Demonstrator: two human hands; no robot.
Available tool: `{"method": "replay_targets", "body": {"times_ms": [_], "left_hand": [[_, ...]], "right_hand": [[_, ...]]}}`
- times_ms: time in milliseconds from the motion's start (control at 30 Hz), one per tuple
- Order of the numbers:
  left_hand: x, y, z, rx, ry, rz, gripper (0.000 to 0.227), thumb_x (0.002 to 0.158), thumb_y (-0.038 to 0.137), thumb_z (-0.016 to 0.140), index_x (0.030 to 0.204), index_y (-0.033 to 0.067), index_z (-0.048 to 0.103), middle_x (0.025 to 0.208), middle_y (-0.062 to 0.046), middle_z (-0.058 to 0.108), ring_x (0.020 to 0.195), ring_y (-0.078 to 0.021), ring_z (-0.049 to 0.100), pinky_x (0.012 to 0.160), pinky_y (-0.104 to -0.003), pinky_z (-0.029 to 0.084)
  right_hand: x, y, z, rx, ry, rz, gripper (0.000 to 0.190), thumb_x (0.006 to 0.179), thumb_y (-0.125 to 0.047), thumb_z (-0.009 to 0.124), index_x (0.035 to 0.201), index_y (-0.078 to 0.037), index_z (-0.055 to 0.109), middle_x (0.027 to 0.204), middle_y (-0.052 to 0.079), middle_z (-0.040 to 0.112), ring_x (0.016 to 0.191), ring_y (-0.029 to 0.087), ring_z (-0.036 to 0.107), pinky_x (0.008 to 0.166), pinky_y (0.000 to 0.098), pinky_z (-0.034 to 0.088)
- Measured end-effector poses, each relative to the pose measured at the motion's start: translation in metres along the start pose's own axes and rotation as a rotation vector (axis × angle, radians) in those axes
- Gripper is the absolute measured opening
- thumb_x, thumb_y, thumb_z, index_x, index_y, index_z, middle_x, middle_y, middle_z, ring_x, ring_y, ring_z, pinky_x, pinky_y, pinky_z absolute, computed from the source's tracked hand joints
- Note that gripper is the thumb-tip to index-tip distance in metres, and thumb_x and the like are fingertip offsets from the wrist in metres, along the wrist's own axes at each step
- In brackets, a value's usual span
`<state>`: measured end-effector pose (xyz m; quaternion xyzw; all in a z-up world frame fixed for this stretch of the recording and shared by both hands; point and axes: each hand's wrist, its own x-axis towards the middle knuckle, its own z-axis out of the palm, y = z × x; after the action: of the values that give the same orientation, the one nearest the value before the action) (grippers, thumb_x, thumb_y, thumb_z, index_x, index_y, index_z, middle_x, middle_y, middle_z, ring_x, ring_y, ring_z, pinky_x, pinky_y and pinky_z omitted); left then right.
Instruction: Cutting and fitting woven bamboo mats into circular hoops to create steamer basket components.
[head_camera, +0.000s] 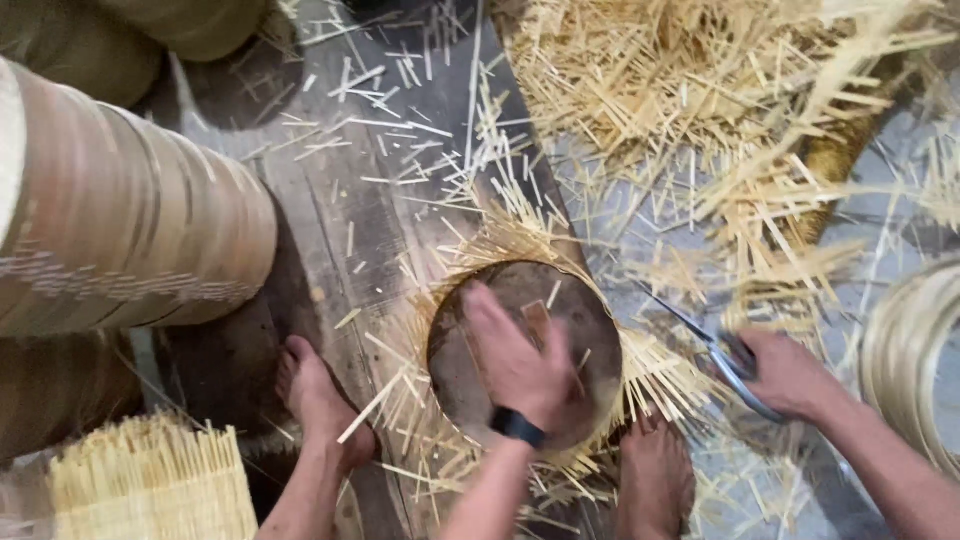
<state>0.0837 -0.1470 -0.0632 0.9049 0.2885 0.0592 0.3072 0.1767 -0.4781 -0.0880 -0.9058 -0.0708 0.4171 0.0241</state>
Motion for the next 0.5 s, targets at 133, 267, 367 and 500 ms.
{"method": "replay_targets", "body": {"times_ms": [133,267,367,500], "left_hand": [[-0.042,-0.007,0.047,-0.241,-0.177,-0.107,0.116,0.082,0.029,0.077,0.156,-0.0084,-0.004,0.164,-0.034,0.005,0.154,-0.0459,0.005,0.125,-0.052,0.008],[-0.043,-0.020,0.044,-0.034,-0.331,0.130,0.112,0.075,0.012,0.076,0.158,-0.0079,0.004,0.166,-0.029,0.017,0.156,-0.0403,0.014,0.124,-0.057,0.011],[-0.027,-0.015,0.028,-0.109,-0.351,0.163,0.108,0.075,0.012,0.076,0.159,-0.0047,0.010,0.164,-0.025,0.024,0.155,-0.0397,0.018,0.125,-0.056,0.016],[-0.036,-0.027,0.024,-0.086,-0.430,0.179,0.108,0.072,0.010,0.075,0.159,-0.0017,0.012,0.165,-0.022,0.025,0.155,-0.0388,0.020,0.124,-0.056,0.019]], "right_hand": [[0.002,-0.048,-0.026,-0.055,0.290,-0.237,0.067,0.077,-0.054,0.072,0.122,-0.006,0.063,0.118,0.020,0.064,0.112,0.038,0.062,0.094,0.0460,0.052],[0.009,-0.117,-0.056,-0.334,0.229,-0.247,0.063,0.089,-0.056,0.062,0.120,-0.001,0.058,0.117,0.018,0.060,0.111,0.030,0.059,0.098,0.0432,0.051],[0.027,-0.094,-0.021,-0.342,0.120,-0.136,0.051,0.099,-0.051,0.052,0.119,-0.004,0.058,0.113,0.014,0.063,0.104,0.023,0.062,0.091,0.0410,0.056],[0.043,-0.058,0.004,-0.251,0.108,-0.132,0.040,0.102,-0.043,0.044,0.115,-0.009,0.060,0.106,0.009,0.065,0.094,0.021,0.064,0.082,0.0392,0.060]]}}
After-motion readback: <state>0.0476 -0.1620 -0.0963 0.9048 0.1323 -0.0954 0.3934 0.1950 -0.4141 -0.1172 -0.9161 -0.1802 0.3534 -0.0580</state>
